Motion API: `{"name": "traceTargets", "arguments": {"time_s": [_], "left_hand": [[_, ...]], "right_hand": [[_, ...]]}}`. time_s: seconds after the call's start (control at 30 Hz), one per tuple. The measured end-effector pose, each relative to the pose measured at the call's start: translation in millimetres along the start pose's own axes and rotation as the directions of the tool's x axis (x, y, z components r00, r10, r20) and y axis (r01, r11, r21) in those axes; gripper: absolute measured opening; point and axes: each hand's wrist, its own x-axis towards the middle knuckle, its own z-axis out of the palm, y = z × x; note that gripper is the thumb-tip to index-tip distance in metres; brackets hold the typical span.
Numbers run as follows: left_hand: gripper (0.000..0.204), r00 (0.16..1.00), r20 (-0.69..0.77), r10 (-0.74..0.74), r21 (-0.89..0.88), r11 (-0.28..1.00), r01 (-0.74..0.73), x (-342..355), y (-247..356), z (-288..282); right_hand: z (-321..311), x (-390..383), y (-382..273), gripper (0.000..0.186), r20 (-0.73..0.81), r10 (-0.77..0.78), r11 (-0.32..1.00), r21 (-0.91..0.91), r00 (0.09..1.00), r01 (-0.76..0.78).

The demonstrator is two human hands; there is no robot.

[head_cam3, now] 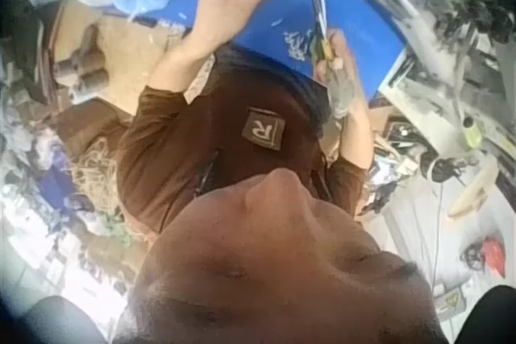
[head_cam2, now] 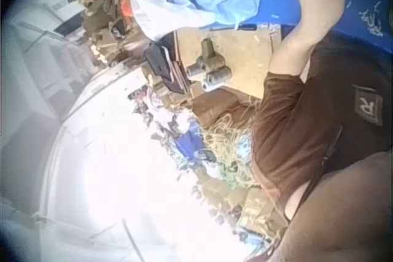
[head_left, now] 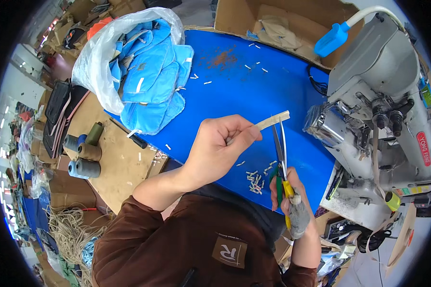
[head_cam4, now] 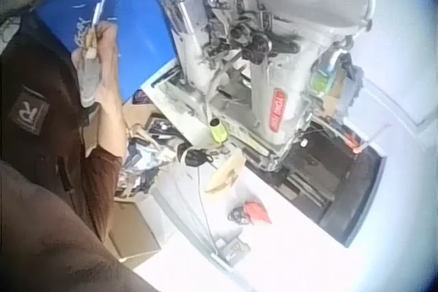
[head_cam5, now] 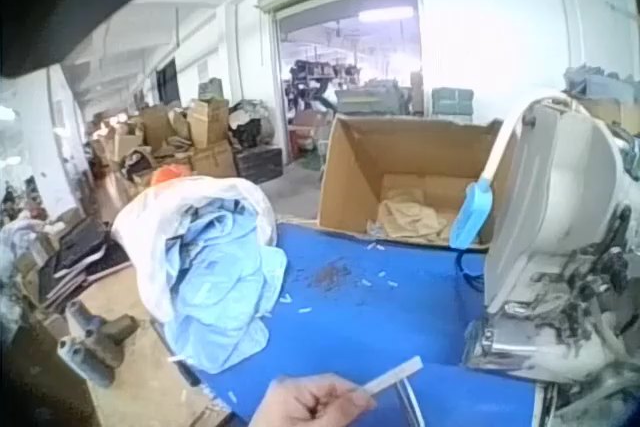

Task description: Sewing and trimming leather pieces at a workshop station.

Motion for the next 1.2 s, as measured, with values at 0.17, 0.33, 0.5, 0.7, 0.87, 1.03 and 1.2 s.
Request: {"name": "traceTargets", "arguments": {"time_s": [0.17,0.33,0.5,0.7,0.87,1.03,1.2], "left_hand": [[0.013,0.994,-0.002,0.111,0.146,0.983,-0.11,-2.2,-2.7,1.2],[0.014,0.995,0.045,0.085,0.162,0.983,-0.091,1.6,-1.7,-2.0],[0.012,0.996,-0.023,0.091,0.032,0.995,-0.09,1.3,-1.8,-12.7],[0.02,0.996,0.081,0.039,-0.35,0.937,-0.009,3.4,-10.9,-21.9],[0.02,0.995,0.078,0.061,-0.41,0.912,-0.024,5.4,-27.1,0.5],[0.015,0.997,0.059,0.047,-0.278,0.96,-0.029,10.6,-15.2,16.2],[0.014,0.966,0.246,-0.085,-0.216,0.966,0.14,2.0,-23.8,45.7]], "right_hand": [[11.3,10.4,-13.8,0.039,-0.042,0.016,1.0,-0.005,0.999,-0.016],[18.3,22.1,-13.8,0.035,-0.088,-0.116,0.961,-0.263,0.989,0.089],[18.2,23.5,-10.1,0.032,-0.232,-0.082,0.959,-0.282,0.969,0.013],[-19.3,6.6,13.4,0.028,-0.402,-0.051,0.914,-0.388,0.914,-0.12],[-41.6,-3.8,28.9,0.041,-0.379,-0.319,0.415,-0.88,0.869,-0.231],[-43.6,0.7,30.7,0.041,-0.431,-0.386,0.356,-0.885,0.816,-0.299],[3.0,10.5,7.0,0.03,-0.307,-0.377,0.87,-0.44,0.874,0.221]]}}
